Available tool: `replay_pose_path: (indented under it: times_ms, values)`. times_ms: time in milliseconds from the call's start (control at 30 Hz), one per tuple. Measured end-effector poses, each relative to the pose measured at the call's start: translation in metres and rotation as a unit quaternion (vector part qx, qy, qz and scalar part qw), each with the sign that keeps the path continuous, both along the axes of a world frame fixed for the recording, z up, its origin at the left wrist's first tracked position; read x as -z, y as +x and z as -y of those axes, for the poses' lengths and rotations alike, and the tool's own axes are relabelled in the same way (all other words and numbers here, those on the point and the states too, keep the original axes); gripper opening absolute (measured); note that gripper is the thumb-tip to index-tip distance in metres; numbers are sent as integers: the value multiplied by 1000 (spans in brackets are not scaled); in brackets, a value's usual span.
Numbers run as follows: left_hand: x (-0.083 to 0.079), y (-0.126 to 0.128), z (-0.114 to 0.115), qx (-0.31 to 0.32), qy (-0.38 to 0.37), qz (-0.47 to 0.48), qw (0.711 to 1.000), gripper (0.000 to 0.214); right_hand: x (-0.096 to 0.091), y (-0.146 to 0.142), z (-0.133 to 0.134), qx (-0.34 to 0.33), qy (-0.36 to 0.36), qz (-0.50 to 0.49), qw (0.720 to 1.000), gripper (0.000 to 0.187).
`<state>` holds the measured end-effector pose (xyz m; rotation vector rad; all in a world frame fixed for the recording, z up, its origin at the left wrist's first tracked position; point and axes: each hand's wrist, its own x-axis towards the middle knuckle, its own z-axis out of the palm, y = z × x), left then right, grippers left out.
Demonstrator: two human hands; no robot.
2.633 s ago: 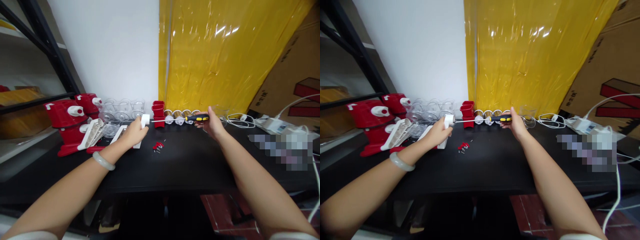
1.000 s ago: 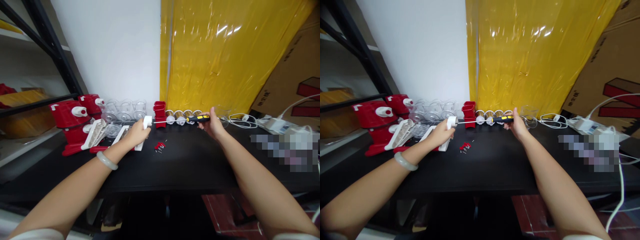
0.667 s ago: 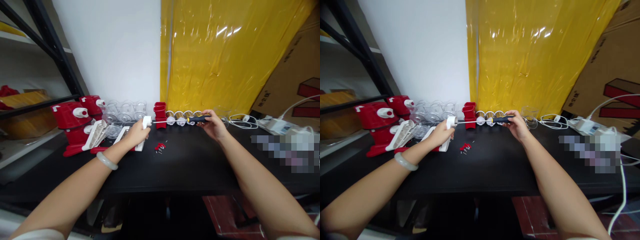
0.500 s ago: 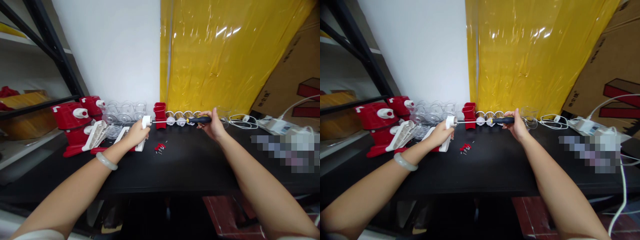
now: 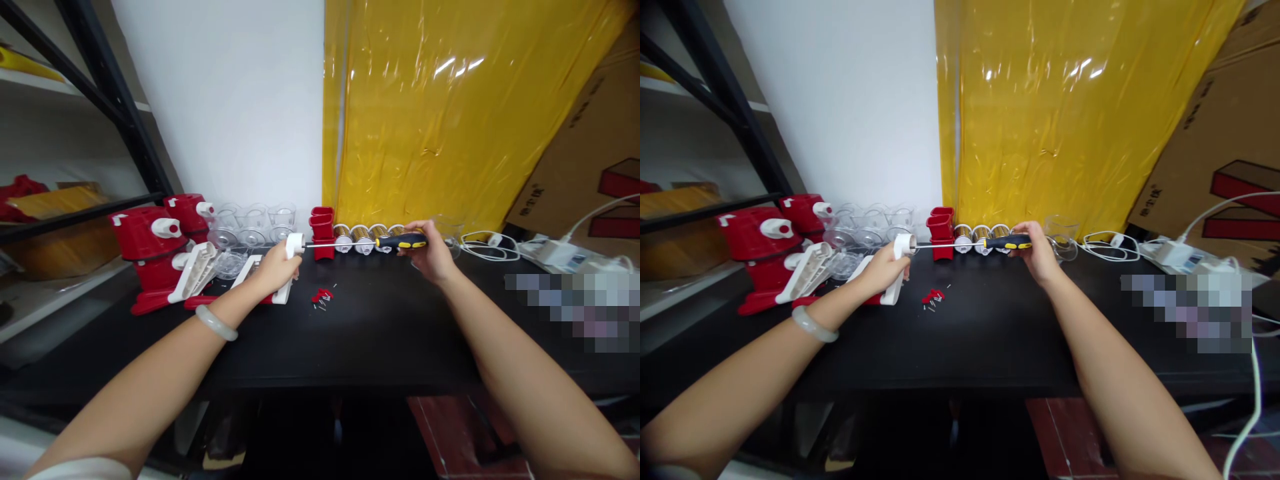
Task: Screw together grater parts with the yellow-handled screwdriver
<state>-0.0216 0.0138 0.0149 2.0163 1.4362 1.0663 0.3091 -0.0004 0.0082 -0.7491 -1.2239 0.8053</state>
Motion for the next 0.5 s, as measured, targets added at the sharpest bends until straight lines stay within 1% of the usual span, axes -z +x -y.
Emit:
replay_pose_path:
  times_ms: [67, 133, 200, 233, 333, 400, 433, 500]
  values:
    - [0, 0, 0, 0, -1, 0, 1000, 16, 0, 0, -2, 38, -14, 37, 999, 56]
    - [0, 0, 0, 4, -5, 3, 1000, 16, 0, 0, -2, 63, -17, 62, 996, 52]
    - [0, 0, 0, 6, -8, 7, 1000, 17, -2, -2, -1, 68, -14, 44, 997, 44]
    - [0, 0, 1, 7, -8, 7, 1000, 17, -3, -3, 1, 56, -11, 22, 998, 42]
    - [0, 1, 2, 11, -5, 6, 1000, 16, -8, -6, 7, -19, -3, -43, 999, 40]
    - [0, 2, 3, 15, -7, 12, 1000, 17, -9, -7, 11, -59, 3, -63, 996, 42]
    - [0, 3, 3, 18, -8, 18, 1000, 17, -10, -6, 12, -65, 3, -65, 996, 41]
    - [0, 3, 3, 23, -7, 25, 999, 17, -9, -6, 10, -50, -3, -59, 997, 38]
